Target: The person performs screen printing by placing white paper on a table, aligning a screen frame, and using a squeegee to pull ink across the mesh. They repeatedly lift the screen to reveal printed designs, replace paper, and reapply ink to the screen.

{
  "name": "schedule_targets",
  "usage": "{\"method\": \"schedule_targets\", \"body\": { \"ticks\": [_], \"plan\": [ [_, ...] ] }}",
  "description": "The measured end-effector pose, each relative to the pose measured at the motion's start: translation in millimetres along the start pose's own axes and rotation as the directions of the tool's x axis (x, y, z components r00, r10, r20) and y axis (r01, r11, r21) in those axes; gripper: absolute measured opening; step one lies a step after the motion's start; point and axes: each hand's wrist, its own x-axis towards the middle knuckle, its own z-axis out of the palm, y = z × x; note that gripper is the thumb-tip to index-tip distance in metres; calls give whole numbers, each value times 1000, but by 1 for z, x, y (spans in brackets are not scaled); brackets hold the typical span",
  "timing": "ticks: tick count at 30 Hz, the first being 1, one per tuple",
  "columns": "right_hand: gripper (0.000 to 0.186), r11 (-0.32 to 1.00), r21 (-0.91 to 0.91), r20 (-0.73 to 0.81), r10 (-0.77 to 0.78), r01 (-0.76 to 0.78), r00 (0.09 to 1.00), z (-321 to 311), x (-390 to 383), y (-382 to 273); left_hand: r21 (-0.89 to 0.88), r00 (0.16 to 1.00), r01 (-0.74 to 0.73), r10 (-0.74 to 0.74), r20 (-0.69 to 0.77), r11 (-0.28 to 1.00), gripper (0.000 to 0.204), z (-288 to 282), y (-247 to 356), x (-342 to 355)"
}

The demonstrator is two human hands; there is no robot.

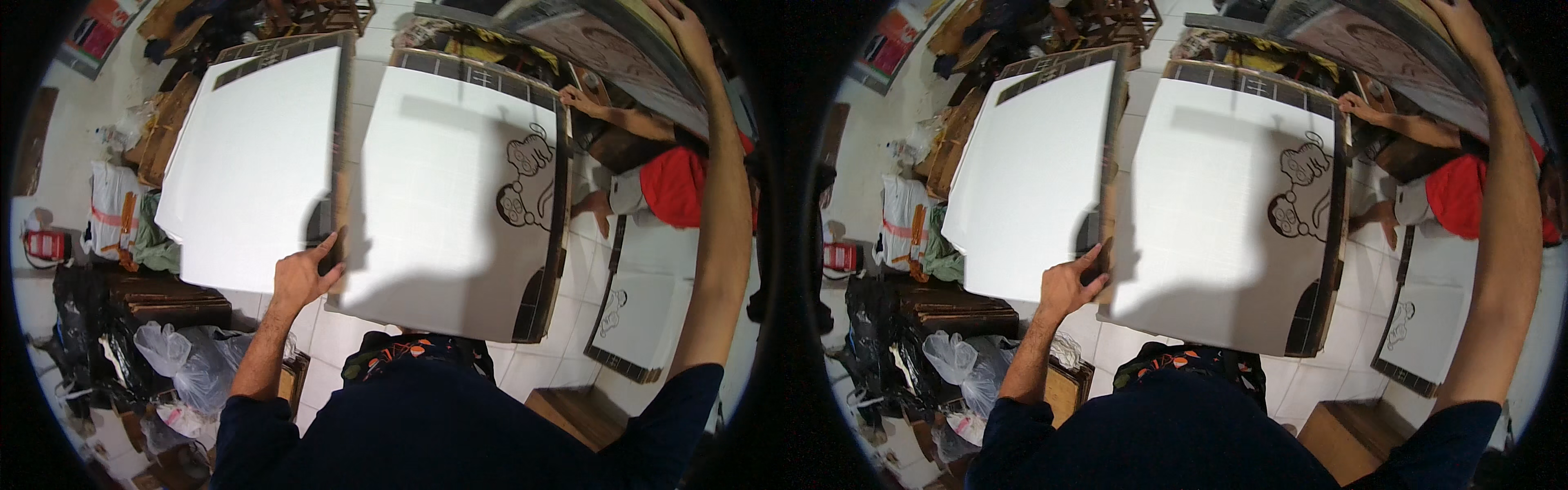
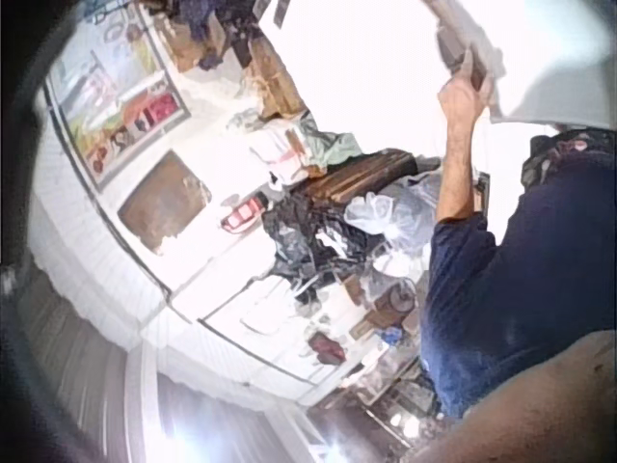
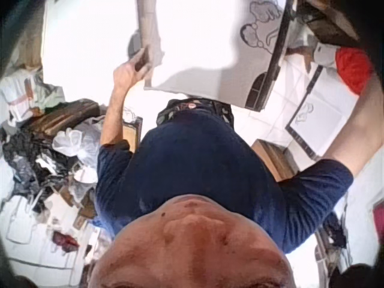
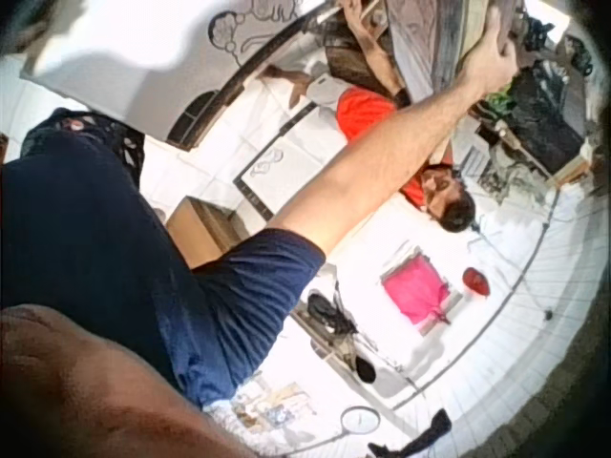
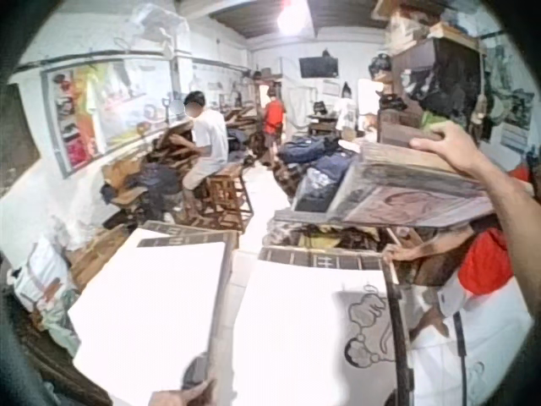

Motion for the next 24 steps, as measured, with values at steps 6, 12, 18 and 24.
{"method": "schedule_targets", "body": {
  "ticks": [6,12,18,24],
  "plan": [
    [112,999,-38,85,-21,25,996,27,41,71,-49,489,640,-457,-743,766,74,48,-201,-53],
    [106,999,-17,27,-40,41,999,46,56,82,-621,458,682,-888,-49,386,71,79,-328,-118],
    [95,988,-23,42,-153,154,987,34,56,83,-645,350,623,-895,-276,442,71,43,-307,-137],
    [59,999,32,-19,12,-11,1000,10,-2,3,-586,409,524,-787,-462,617,73,-3,-285,-186]
  ]
}}
